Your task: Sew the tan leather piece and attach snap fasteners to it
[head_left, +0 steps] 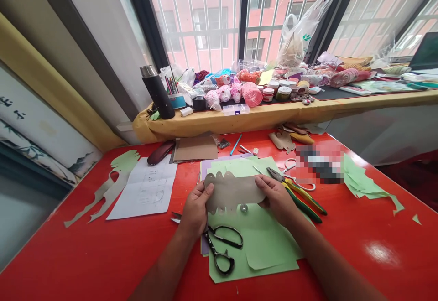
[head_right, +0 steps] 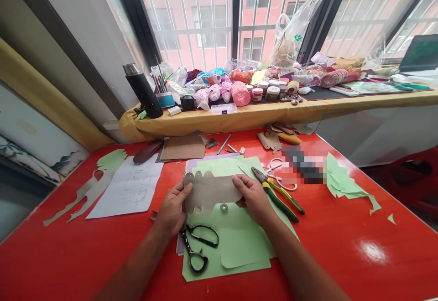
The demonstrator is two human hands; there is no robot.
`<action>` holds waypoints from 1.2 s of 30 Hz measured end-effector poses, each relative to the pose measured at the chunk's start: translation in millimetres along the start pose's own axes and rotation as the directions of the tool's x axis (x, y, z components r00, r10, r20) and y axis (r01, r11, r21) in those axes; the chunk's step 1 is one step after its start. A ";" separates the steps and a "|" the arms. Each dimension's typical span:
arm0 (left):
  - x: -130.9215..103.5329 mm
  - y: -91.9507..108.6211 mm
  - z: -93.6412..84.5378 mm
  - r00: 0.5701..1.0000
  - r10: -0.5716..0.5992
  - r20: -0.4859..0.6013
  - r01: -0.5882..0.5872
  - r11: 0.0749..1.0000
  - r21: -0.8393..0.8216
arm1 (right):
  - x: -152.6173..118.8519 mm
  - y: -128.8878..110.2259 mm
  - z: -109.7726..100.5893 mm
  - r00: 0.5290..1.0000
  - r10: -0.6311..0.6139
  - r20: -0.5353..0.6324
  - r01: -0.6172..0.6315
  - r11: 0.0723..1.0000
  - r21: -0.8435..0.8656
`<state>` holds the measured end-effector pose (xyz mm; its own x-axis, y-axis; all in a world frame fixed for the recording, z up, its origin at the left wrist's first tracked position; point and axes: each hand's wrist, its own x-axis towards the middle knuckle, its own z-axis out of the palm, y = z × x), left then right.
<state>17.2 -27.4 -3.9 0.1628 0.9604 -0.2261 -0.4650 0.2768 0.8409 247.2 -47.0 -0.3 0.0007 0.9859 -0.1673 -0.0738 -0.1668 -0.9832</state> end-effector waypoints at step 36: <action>0.3 3.9 -0.8 0.996 -0.078 -0.035 0.080 0.996 0.045 | -1.0 -3.0 -2.4 0.994 -0.108 -0.013 0.104 0.980 -0.169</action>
<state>14.8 -26.0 -1.1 0.1684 0.9363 -0.3083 -0.4107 0.3509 0.8415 249.8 -47.4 2.7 0.0219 0.9979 -0.0613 0.0964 -0.0631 -0.9933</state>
